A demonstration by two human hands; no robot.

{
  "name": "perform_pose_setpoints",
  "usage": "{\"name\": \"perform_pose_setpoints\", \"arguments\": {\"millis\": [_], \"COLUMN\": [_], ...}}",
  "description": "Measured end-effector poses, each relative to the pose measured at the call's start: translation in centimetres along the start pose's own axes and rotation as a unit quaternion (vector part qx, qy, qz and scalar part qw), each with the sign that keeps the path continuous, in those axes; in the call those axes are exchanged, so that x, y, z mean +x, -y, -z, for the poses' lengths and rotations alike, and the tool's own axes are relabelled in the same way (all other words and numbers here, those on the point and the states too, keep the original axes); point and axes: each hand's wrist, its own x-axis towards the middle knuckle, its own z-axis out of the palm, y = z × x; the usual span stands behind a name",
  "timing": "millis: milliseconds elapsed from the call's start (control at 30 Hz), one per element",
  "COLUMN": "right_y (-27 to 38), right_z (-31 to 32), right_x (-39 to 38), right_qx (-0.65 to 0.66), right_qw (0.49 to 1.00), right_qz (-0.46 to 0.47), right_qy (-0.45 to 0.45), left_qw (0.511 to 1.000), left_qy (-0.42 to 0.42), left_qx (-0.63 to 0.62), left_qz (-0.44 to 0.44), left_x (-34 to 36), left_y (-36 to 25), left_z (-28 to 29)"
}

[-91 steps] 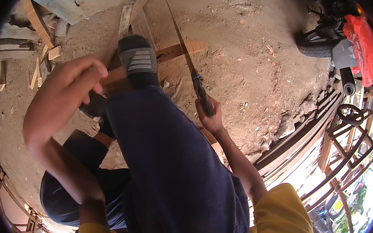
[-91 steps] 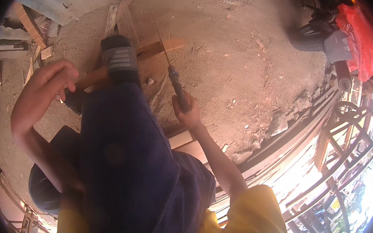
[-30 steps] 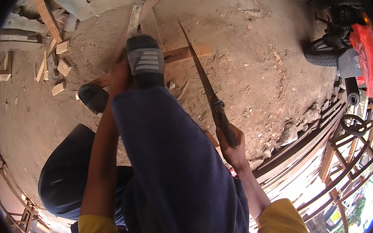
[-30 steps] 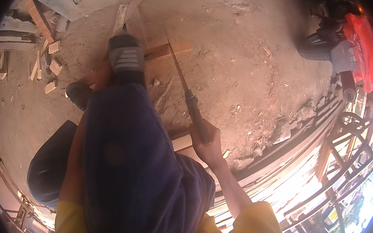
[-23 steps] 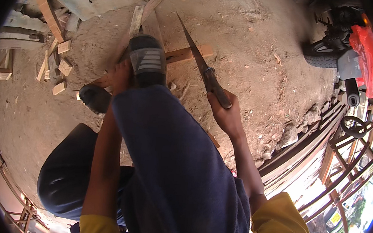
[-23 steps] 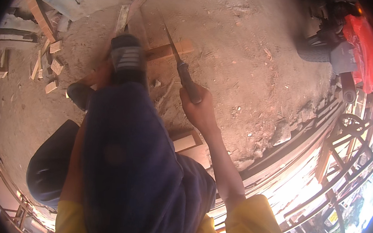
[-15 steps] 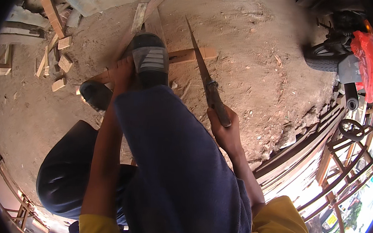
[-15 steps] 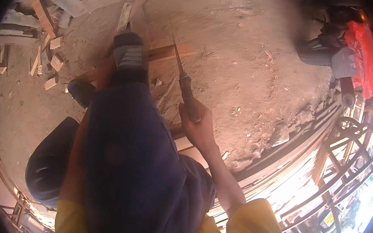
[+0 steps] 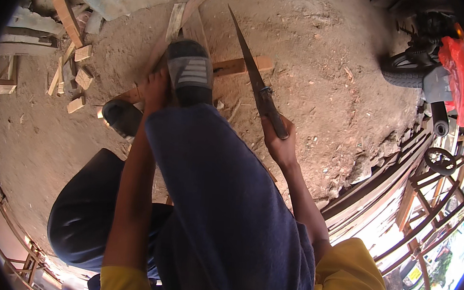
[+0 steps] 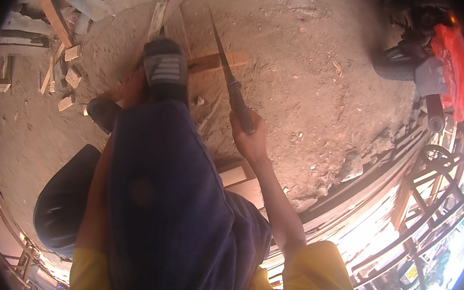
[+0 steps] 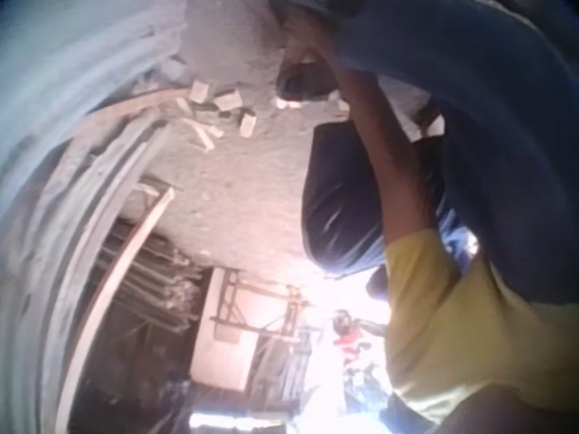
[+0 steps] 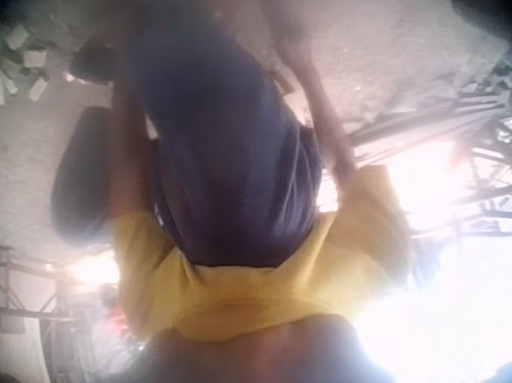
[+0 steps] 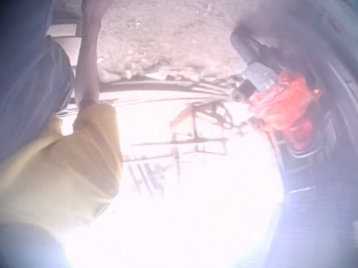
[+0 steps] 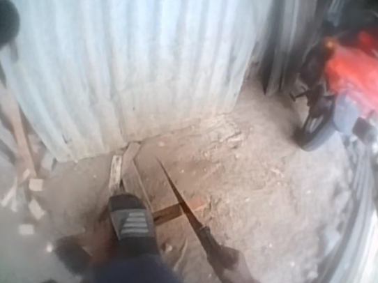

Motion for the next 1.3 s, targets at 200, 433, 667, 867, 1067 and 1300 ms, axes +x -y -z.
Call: {"name": "perform_pose_setpoints", "arguments": {"millis": [200, 433, 667, 867, 1067, 1300], "right_y": [1.0, -2.2, -7.9, -7.1, -0.9, -0.6], "right_z": [-0.3, -0.4, 0.1, 1.9, 0.7, 0.4], "right_x": [-0.7, -0.5, -3.3, -6.7, 0.5, -0.4], "right_qx": [0.031, -0.016, -0.029, -0.010, 0.016, 0.029], "right_qw": [0.999, 0.998, 0.999, 0.999, 1.000, 0.999], "right_qz": [-0.006, 0.053, 0.045, 0.047, -0.017, -0.010], "right_qy": [0.025, -0.021, 0.000, -0.008, 0.007, -0.007], "left_qw": [1.000, 0.999, 1.000, 0.999, 0.996, 0.996], "left_qy": [-0.010, 0.027, -0.004, -0.008, -0.003, 0.034], "left_qx": [-0.020, 0.039, 0.024, 0.030, 0.080, 0.065], "left_qz": [-0.012, -0.011, -0.012, -0.030, -0.032, -0.050], "left_x": [0.5, 0.2, 0.7, 0.5, 0.7, 0.6], "left_y": [3.3, 0.1, 0.2, 0.2, 1.1, 0.6], "left_z": [-2.0, -0.3, -0.9, -0.2, -1.5, 0.1]}}
